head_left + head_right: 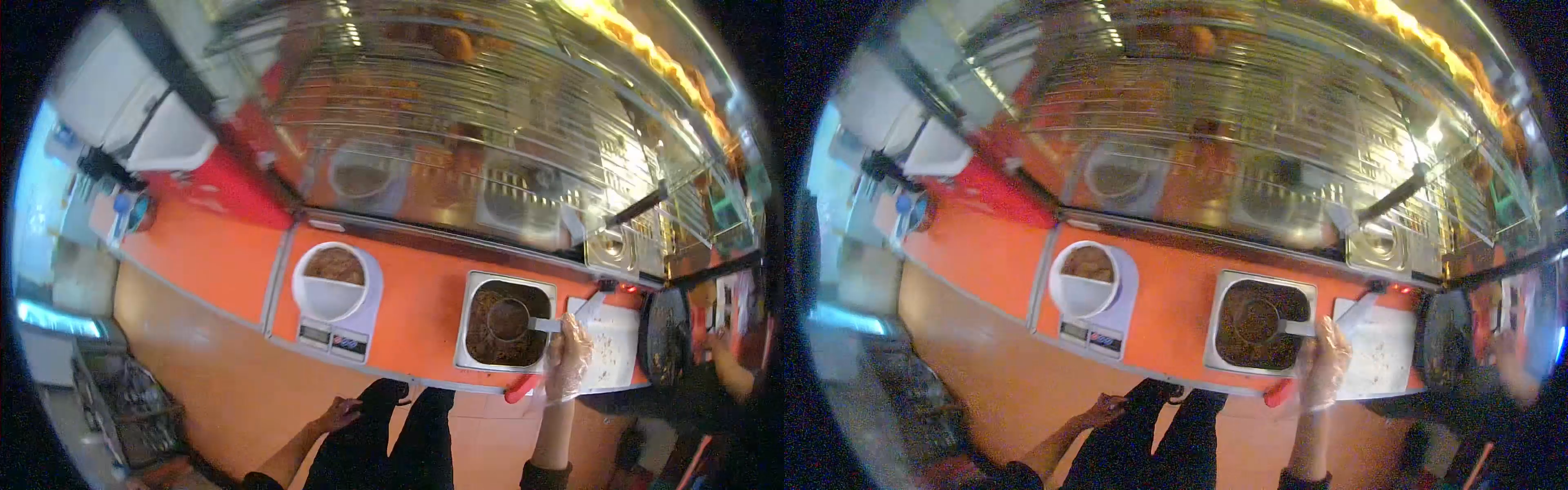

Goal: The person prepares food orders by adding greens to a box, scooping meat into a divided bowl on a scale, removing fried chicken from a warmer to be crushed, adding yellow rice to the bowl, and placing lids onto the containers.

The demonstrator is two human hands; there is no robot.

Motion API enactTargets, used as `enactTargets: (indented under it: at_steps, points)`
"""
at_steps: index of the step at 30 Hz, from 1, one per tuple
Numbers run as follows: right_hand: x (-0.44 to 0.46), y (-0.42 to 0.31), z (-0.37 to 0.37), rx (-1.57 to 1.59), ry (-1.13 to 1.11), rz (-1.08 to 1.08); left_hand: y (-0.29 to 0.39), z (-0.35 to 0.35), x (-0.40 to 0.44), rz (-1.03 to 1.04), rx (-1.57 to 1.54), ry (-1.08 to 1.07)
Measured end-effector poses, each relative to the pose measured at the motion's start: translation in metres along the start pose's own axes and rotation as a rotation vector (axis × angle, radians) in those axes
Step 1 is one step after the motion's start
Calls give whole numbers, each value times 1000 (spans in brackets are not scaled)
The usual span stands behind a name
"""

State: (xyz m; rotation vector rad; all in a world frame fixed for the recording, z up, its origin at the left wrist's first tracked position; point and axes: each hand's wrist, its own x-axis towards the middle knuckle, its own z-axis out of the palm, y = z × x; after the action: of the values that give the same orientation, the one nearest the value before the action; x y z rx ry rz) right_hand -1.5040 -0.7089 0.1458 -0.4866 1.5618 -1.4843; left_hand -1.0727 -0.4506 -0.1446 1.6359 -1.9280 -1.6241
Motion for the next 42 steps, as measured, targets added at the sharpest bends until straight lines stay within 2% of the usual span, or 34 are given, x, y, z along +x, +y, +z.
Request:
enactTargets:
  at_steps: [2,3,5,6,7,9,11,13,14,15,16,17,18,19,20,21,24,28,30,31,33,34,36,37,40,42]
  points:
    - [-16,-22,35,-143,-161,-87,-4,-2,-15,-266,-152,-62]
    - [-21,-29,49,-117,-228,6,-24,4,-18,-129,12,-142]
    - [-28,-24,79,-510,-310,-559,-60,25,-41,-142,25,-122]
    - [-29,-14,96,-898,-291,-1236,-62,31,-51,-162,51,-122]
    - [-29,-9,110,-974,-370,-1164,-64,37,-63,-165,41,-106]
    - [-18,26,139,-576,-515,-640,-56,41,-84,-124,125,-155]
    - [-33,30,173,-258,-530,-292,-67,61,-99,-208,31,-71]
    - [-51,17,201,-253,-619,-84,-53,63,-111,-291,-66,9]
    - [-61,17,212,-259,-634,-82,-34,59,-120,-395,-173,25]
    - [-71,17,221,-297,-643,-203,-23,58,-128,-498,-279,40]
    - [-77,17,227,-333,-651,-326,-19,60,-134,-503,-290,46]
    - [-81,16,230,-526,-655,-509,-14,63,-140,-442,-270,62]
    - [-81,20,233,-530,-663,-509,-9,65,-145,-381,-250,77]
    - [-81,28,234,-589,-688,-802,-18,77,-145,-381,-257,80]
    - [-80,33,233,-642,-704,-1096,-26,87,-141,-485,-466,107]
    - [-81,32,233,-669,-786,-1249,-39,100,-137,-587,-673,131]
    - [-84,38,227,-776,-891,-1306,-79,130,-132,-526,-653,100]
    - [-88,29,231,-649,-915,-1409,-29,92,-135,-611,-623,212]
    - [-90,25,227,-709,-921,-1453,-30,83,-138,-349,-300,209]
    - [-89,24,224,-710,-916,-1455,-33,81,-137,-346,-297,208]
    - [-88,27,213,-741,-853,-1469,-52,95,-131,-422,-736,351]
    - [-89,29,205,-749,-844,-1467,-60,104,-126,-419,-732,342]
    - [-94,31,197,-798,-778,-1501,-79,115,-110,-620,-893,249]
    - [-94,31,197,-804,-761,-1503,-88,117,-102,-612,-883,240]
    - [-97,37,198,-704,-751,-1459,-85,89,-110,-430,-684,229]
    - [-101,41,195,-685,-660,-1287,-86,74,-111,-261,-543,222]
